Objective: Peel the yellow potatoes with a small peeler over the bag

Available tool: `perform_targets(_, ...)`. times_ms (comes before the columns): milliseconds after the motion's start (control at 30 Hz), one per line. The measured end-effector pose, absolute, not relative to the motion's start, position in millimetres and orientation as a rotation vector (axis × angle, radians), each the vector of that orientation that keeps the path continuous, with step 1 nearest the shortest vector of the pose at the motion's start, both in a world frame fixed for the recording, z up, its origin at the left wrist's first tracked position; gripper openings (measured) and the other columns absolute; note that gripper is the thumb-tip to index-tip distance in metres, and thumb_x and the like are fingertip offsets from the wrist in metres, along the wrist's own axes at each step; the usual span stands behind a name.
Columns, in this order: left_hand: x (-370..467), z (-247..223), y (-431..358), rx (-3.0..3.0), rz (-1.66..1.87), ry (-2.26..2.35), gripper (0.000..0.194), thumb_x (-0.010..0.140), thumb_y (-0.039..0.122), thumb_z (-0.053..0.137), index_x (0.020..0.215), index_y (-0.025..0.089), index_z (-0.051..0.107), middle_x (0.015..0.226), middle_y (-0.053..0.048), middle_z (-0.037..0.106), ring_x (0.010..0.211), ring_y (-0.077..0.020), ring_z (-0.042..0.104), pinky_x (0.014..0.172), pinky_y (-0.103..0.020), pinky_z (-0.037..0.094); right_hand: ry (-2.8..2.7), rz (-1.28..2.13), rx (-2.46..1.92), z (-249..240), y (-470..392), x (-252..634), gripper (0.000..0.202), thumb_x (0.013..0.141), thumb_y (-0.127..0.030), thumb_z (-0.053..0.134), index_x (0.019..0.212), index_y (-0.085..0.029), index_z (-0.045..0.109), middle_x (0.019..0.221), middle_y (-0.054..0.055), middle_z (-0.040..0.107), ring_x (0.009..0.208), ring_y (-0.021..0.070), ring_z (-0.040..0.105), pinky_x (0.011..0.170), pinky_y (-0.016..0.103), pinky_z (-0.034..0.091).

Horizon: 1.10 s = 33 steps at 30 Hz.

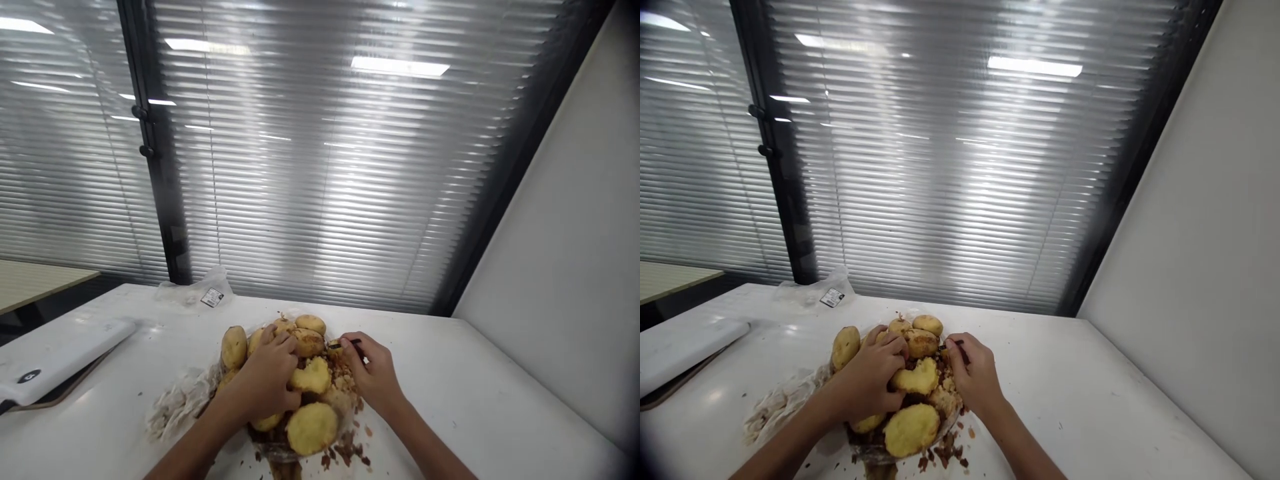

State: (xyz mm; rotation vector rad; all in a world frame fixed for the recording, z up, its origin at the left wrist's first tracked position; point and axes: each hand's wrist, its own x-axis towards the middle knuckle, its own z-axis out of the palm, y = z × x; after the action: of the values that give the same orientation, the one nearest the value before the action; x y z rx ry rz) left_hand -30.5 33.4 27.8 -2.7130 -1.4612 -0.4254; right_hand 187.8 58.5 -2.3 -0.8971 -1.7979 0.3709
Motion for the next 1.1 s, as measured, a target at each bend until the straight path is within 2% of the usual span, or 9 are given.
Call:
perform_targets(200,-24,39,23,-2.601,-0.430,-1.523,0.024,0.070,0.039,0.068,0.084,0.019,0.064,0.101,-0.003,0.063,0.104,-0.0245,0.053,0.104,-0.048,0.027,-1.808,0.382,-0.849,-1,58,186,0.021,0.096,-0.029,0.046,0.087,-0.019,0.062,0.077,0.002,0.063,0.068,0.0142,0.058,0.060,0.024,0.042)
perform_targets(333,-10,40,6,-2.439,-0.501,-1.606,0.020,0.075,0.035,0.066,0.085,0.018,0.064,0.101,-0.005,0.064,0.105,-0.0258,0.053,0.102,-0.048,0.030,-1.798,0.369,-0.832,2,57,185,0.021,0.095,-0.029,0.045,0.087,-0.019,0.062,0.079,0.003,0.064,0.072,0.0151,0.059,0.063,0.024,0.043)
perform_targets(467,20,24,-5,-2.125,-0.626,-1.752,0.021,0.079,0.035,0.063,0.086,0.016,0.065,0.097,-0.007,0.065,0.099,-0.0273,0.054,0.093,-0.048,0.035,-1.756,0.356,-0.866,2,58,188,0.021,0.094,-0.030,0.047,0.085,-0.019,0.063,0.076,0.002,0.064,0.069,0.0146,0.059,0.063,0.024,0.043)
perform_targets(567,46,8,-10,-1.988,-0.757,-1.757,0.022,0.074,0.038,0.070,0.079,0.017,0.065,0.086,-0.004,0.064,0.089,-0.0258,0.054,0.085,-0.045,0.037,-1.730,0.375,-0.909,0,60,190,0.023,0.093,-0.033,0.048,0.084,-0.019,0.063,0.075,0.001,0.064,0.067,0.0144,0.059,0.062,0.024,0.043)
perform_targets(667,63,-4,-17,-1.988,-0.826,-1.730,0.022,0.073,0.038,0.071,0.078,0.018,0.064,0.084,-0.002,0.063,0.084,-0.0234,0.053,0.079,-0.042,0.037,-1.718,0.404,-0.948,-1,61,190,0.026,0.093,-0.036,0.048,0.083,-0.019,0.064,0.074,0.002,0.064,0.068,0.0151,0.059,0.064,0.025,0.044)
perform_targets(800,68,-15,-30,-2.023,-0.888,-1.733,0.017,0.077,0.036,0.066,0.085,0.020,0.064,0.087,-0.003,0.064,0.084,-0.0240,0.052,0.078,-0.043,0.035,-1.723,0.502,-0.976,2,56,187,0.030,0.093,-0.041,0.048,0.081,-0.018,0.064,0.069,0.001,0.062,0.063,0.0151,0.056,0.060,0.025,0.043)
perform_targets(967,60,-26,-37,-2.047,-0.946,-1.725,0.023,0.080,0.035,0.060,0.099,0.023,0.063,0.087,-0.003,0.064,0.083,-0.0245,0.051,0.078,-0.044,0.035,-1.788,0.749,-0.949,2,52,181,0.036,0.092,-0.047,0.049,0.080,-0.017,0.063,0.064,0.002,0.061,0.058,0.0151,0.054,0.054,0.024,0.042)
perform_targets(1100,50,-26,-33,-2.105,-0.929,-1.741,0.014,0.084,0.029,0.056,0.096,0.024,0.062,0.105,-0.003,0.066,0.089,-0.0245,0.053,0.081,-0.044,0.035,-1.871,0.731,-0.939,-3,56,178,0.035,0.092,-0.046,0.049,0.082,-0.017,0.064,0.069,0.004,0.064,0.064,0.0168,0.058,0.057,0.025,0.046)
